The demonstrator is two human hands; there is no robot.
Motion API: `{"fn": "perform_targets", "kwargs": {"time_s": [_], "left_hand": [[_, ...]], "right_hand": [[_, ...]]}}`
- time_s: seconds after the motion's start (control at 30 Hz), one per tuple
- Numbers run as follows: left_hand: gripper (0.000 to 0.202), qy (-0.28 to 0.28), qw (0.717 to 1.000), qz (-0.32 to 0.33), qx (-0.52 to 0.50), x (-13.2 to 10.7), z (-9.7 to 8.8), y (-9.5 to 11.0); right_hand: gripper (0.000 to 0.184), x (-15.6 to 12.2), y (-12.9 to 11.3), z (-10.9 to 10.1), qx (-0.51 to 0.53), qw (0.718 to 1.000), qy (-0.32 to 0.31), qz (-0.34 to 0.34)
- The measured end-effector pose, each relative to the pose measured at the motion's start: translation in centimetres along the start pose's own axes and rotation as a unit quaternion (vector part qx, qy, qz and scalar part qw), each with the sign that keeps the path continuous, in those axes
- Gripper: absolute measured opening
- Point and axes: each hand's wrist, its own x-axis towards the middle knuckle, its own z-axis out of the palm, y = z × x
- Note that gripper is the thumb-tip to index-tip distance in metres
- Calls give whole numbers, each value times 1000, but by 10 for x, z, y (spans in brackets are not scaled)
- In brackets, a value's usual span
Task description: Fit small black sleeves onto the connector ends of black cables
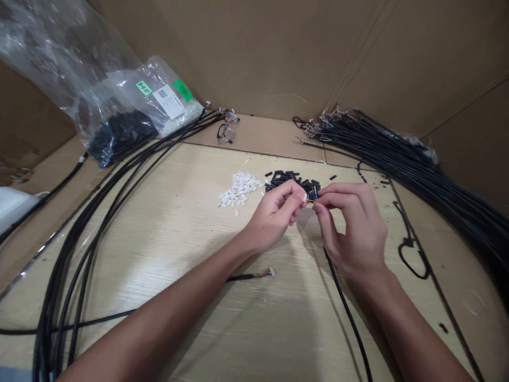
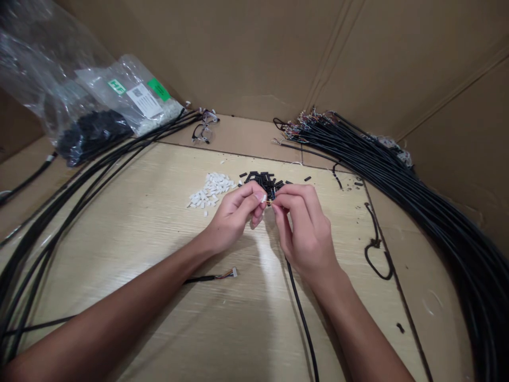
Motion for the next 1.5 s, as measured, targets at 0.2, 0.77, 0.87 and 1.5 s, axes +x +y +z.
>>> {"fn": "perform_targets", "kwargs": {"time_s": [0.2,0.77,0.87,1.5], "left_hand": [[30,3,1000,-2,5,0,0,1],[31,4,1000,-8,-9,0,0,0],[30,-3,1000,-4,-9,-1,1,1],[36,32,999,14,4,0,0,-3]], "right_hand": [[25,0,-3,-1,0,1000,3,11],[26,-1,-2,-1,16,1000,-1,20],[23,-1,-4,-1,50,996,6,70],[14,-6,-13,4,180,968,-14,173]]}}
